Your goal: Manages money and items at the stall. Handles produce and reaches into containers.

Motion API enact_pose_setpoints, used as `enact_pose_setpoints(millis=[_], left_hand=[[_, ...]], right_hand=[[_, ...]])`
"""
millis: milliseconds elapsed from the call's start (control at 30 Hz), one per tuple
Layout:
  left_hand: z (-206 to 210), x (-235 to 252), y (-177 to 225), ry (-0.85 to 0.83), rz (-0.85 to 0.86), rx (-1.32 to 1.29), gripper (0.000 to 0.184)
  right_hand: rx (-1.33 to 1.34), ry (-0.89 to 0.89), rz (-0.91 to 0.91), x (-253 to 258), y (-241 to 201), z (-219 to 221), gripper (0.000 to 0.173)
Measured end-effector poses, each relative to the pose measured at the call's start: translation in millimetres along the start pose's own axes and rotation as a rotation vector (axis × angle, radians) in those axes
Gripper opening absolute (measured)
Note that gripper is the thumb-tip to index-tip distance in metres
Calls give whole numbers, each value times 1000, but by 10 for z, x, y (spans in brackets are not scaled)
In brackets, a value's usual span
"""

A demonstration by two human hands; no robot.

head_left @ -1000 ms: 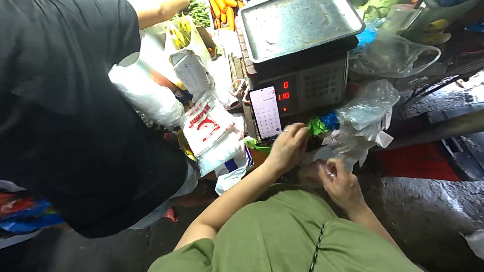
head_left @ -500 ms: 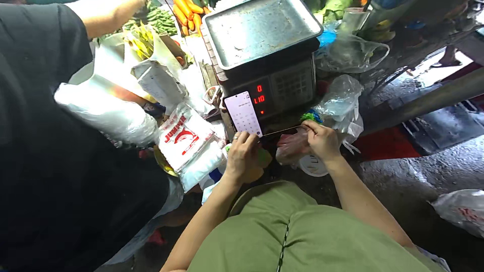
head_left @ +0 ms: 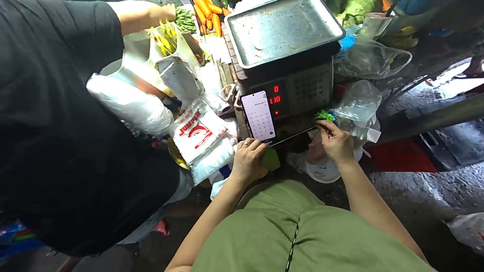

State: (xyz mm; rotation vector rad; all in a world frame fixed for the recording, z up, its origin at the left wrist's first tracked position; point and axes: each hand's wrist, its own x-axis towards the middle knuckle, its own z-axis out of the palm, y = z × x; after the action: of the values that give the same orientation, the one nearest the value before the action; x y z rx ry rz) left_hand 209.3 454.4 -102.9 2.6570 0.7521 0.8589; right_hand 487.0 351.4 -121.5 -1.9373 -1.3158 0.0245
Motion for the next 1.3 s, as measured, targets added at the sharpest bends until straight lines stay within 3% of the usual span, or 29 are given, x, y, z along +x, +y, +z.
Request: enact_pose_setpoints(millis=[233, 400, 600, 667, 767, 800, 867, 933, 967, 1133, 1233, 1300], left_hand=[[126, -147, -141, 152, -61, 60, 23], [38, -407, -291, 166, -175, 122, 22], [-125, -189, -87, 261, -109, 48, 23], [-184, 12, 149, 160, 6, -105, 27], [-244, 484, 677, -125, 153, -425, 68], [-262, 650, 854, -196, 193, -544, 74], [-318, 923, 1159, -223, 251, -743, 53], [-472, 1141, 1367, -119, 244, -843, 25], [-595, 1217, 1424, -74, 238, -876, 21], [-1390, 1252, 1314, -93, 76, -1166, 29], [-1823, 1297, 1055, -9, 47, -1245, 30], [-2064, 1388, 873, 130, 8, -1233, 27]], right_hand=[[94, -64, -31, -127, -69, 50, 25], [211, -108, -30, -214, -167, 70, 28], [338, -229, -7, -219, -494, -461, 33], [396, -260, -28, -127, -644, -736, 32], [558, -255, -131, 106, -962, -1099, 28], [592, -269, -196, 206, -1081, -1214, 29], [609, -297, -332, 394, -1298, -1435, 37], [622, -277, -446, 561, -1457, -1626, 42], [626, -258, -489, 620, -1517, -1709, 42], [612, -193, -674, 808, -1646, -1861, 44], [510, -57, -632, 858, -1483, -1749, 39], [484, -74, -560, 847, -1296, -1680, 38]])
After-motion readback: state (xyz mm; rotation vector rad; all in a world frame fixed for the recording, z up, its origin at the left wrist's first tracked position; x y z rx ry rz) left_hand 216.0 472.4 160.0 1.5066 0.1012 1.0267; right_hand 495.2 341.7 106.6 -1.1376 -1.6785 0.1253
